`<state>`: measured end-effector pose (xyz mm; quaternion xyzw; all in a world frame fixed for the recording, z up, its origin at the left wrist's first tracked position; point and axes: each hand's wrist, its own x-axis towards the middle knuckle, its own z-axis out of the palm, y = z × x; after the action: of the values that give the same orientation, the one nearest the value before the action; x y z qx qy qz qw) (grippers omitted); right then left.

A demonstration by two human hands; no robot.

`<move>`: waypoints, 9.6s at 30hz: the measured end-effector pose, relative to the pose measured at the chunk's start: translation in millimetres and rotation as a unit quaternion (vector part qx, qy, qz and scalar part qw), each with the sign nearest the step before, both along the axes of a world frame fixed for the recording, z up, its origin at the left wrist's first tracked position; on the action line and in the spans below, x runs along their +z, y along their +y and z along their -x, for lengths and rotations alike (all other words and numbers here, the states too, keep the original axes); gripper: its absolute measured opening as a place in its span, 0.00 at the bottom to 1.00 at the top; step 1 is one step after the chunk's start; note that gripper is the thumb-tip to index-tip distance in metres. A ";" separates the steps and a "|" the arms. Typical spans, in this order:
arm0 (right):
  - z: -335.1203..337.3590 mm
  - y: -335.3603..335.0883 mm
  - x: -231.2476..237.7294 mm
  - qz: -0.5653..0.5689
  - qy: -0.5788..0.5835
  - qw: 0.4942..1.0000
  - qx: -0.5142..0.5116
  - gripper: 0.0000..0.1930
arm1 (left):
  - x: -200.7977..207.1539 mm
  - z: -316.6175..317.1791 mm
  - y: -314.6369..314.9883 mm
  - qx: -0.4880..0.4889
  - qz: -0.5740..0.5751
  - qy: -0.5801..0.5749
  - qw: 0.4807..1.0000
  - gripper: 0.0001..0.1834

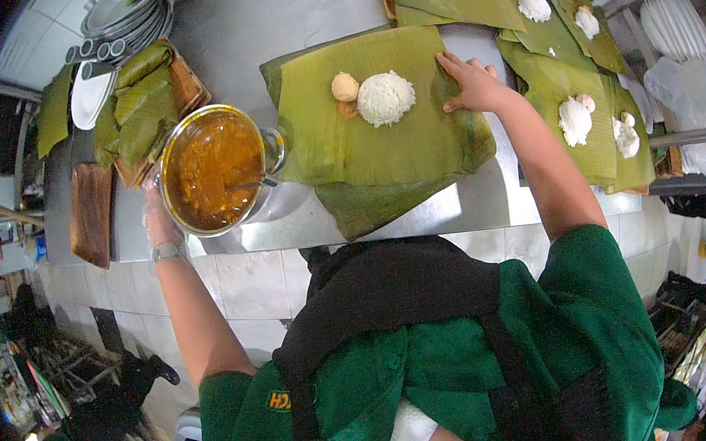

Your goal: The person scoops a yellow curry from a metal pot onto banana leaves that already contain rice and a hard-boiled egg. They then fold the banana leaves into packets and place them on a wooden tray. The process is repeated for multiple packets.

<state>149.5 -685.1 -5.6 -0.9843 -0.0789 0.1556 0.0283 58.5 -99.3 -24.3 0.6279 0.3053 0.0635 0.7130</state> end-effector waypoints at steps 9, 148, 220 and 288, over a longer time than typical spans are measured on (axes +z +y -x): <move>-8.4 31.6 5.0 0.027 -0.236 0.971 -0.031 0.42 | -31.1 -5.2 24.4 0.002 -0.144 0.051 0.988 0.34; 97.3 253.2 140.3 -0.016 -0.120 0.986 0.117 0.10 | 14.0 26.9 -62.7 -0.111 -0.018 -0.036 0.993 0.28; 92.4 248.3 71.3 -0.249 -0.037 0.944 0.212 0.14 | 36.3 0.4 -64.6 -0.149 -0.182 -0.004 0.972 0.26; 114.5 46.7 139.9 -0.248 -0.115 0.940 -0.202 0.13 | 1.7 -9.3 -48.7 -0.141 -0.254 0.049 0.956 0.36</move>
<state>35.0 -638.4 134.3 -0.9523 0.0827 0.0083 0.2935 67.8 -148.0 -22.7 0.8273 0.2223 0.0067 0.5158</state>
